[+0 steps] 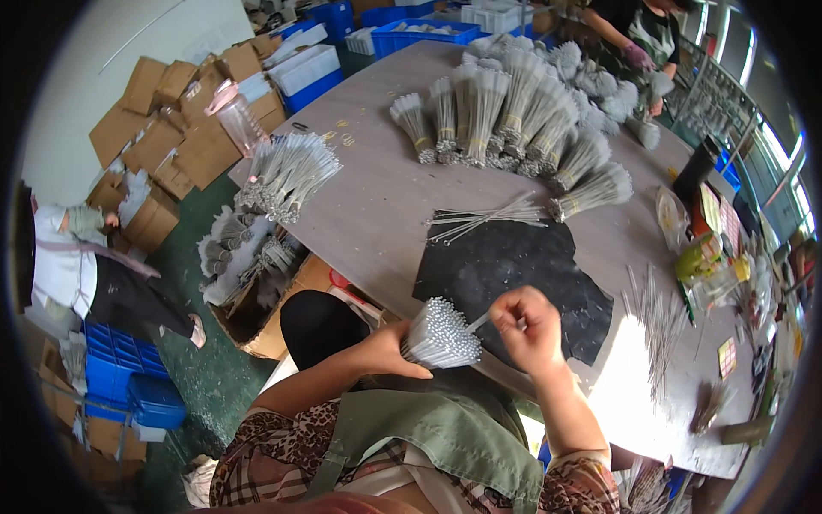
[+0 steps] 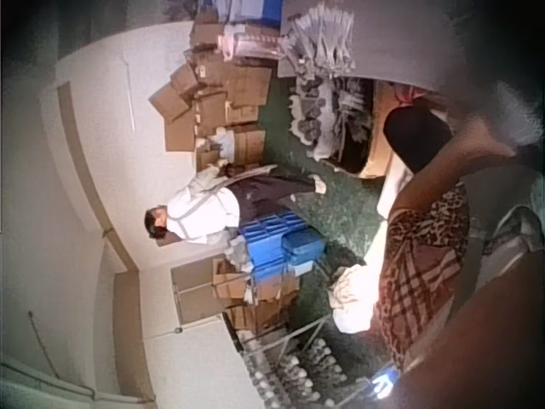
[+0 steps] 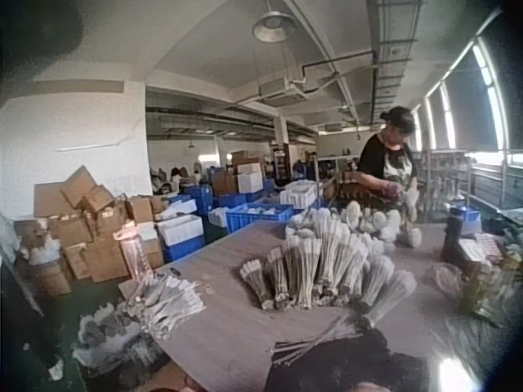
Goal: The person holds a bundle of wire brushes with white tips and uses red-handled scissors to trim the ends. They repeatedly fan the bundle to align the tips and cut them flush, working on multiple bundles throughout the clip.
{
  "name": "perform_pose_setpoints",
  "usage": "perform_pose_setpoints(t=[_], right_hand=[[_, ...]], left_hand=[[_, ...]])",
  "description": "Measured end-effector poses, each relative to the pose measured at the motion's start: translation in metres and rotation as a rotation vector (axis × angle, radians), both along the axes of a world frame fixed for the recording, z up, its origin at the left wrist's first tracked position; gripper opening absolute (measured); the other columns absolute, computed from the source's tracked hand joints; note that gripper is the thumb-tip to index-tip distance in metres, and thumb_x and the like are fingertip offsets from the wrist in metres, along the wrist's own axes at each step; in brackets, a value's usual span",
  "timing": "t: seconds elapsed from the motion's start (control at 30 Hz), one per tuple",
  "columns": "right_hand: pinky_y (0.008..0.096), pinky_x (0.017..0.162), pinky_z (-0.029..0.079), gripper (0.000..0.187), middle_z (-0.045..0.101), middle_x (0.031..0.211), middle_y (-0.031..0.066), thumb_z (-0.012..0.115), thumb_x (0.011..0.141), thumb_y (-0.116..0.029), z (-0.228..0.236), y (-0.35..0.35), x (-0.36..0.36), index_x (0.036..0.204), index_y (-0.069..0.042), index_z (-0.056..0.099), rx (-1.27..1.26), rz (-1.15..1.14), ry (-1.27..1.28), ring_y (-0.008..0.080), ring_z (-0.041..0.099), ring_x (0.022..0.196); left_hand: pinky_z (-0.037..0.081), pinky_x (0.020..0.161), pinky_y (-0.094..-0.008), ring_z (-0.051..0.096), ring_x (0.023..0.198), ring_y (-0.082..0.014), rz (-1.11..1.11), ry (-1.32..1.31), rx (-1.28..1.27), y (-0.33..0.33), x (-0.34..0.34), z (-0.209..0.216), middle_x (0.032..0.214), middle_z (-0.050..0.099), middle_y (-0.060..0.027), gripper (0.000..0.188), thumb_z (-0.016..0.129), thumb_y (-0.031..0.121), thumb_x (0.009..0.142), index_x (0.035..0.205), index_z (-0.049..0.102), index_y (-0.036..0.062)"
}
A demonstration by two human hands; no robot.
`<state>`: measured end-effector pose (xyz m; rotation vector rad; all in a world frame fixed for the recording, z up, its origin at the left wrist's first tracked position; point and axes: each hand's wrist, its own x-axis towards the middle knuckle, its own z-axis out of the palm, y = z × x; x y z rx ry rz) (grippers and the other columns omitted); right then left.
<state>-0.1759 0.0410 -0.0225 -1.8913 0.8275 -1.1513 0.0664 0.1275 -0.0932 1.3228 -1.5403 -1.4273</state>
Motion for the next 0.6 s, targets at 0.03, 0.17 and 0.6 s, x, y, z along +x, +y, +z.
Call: perform_pose_setpoints(t=[0.03,0.17,0.6], right_hand=[[0.0264,0.058,0.042,0.011,0.058,0.073,0.006,0.058,0.073,0.007,0.002,0.002,0.006,0.072,-0.003,0.054,-0.036,0.057,0.064,0.0157,0.052,0.063],[0.0291,0.06,0.044,0.012,0.06,0.073,0.0077,0.056,0.068,0.008,-0.008,0.008,0.013,0.069,-0.003,0.053,-0.08,0.11,0.132,0.0213,0.056,0.065],[0.0163,0.05,0.029,0.01,0.056,0.075,-0.0024,0.06,0.089,-0.014,-0.033,0.0,0.011,0.093,-0.004,0.06,0.451,0.021,-0.083,0.0009,0.04,0.058]], left_hand=[[0.041,0.095,-0.0328,0.056,0.107,-0.0227,0.014,0.018,0.006,0.0,-0.001,0.004,0.116,0.058,-0.0158,0.084,0.085,0.029,0.058,0.125,0.046,-0.0029],[0.041,0.094,-0.0328,0.055,0.106,-0.0199,0.046,0.06,0.007,0.0,-0.007,0.009,0.114,0.058,-0.0132,0.078,0.084,0.023,0.061,0.124,0.046,-0.002],[0.043,0.091,-0.0327,0.059,0.101,-0.0225,0.057,0.024,0.029,0.001,0.002,0.027,0.108,0.062,-0.0167,0.077,0.084,0.024,0.055,0.119,0.049,-0.0034]])
